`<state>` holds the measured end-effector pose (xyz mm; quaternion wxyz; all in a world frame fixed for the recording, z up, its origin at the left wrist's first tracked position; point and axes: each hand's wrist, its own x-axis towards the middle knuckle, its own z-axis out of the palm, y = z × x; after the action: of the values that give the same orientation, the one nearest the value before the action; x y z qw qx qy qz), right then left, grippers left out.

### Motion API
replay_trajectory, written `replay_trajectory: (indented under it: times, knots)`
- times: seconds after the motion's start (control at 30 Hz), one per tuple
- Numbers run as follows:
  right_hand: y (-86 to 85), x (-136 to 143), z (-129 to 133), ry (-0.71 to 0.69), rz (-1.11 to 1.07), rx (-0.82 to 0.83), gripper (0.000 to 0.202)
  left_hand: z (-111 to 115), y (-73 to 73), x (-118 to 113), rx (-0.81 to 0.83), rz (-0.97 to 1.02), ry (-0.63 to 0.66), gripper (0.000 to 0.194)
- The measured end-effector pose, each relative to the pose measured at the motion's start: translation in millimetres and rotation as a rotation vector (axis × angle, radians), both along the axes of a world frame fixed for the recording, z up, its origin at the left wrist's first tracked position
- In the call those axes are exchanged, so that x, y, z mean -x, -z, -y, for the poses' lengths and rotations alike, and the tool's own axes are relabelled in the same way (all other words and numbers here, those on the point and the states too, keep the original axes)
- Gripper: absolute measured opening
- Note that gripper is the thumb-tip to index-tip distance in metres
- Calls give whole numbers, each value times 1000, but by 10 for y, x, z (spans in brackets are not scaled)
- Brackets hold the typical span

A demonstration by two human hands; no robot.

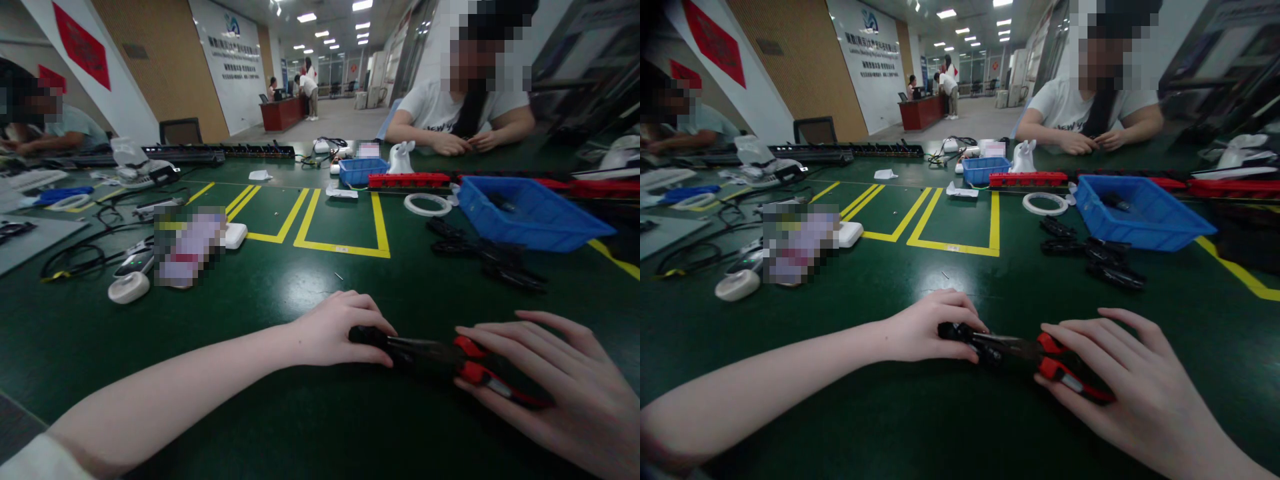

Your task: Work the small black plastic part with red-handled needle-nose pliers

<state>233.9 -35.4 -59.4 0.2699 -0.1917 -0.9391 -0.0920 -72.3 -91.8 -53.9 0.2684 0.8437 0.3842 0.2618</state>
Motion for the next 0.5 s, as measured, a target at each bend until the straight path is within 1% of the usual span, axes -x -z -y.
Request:
replay_trajectory:
  times: [0.2,0.4,0.5]
  knots:
    - [35,9,-12,-10,-37,22,44,19,-7,-21,-27,-40,-13,32]
    - [-22,45,120,105,-116,12,51,45,-8,-28,-20,-66,-17,30]
    - [-41,44,156,128,-128,16,48,56,-7,-32,-23,-53,-32,28]
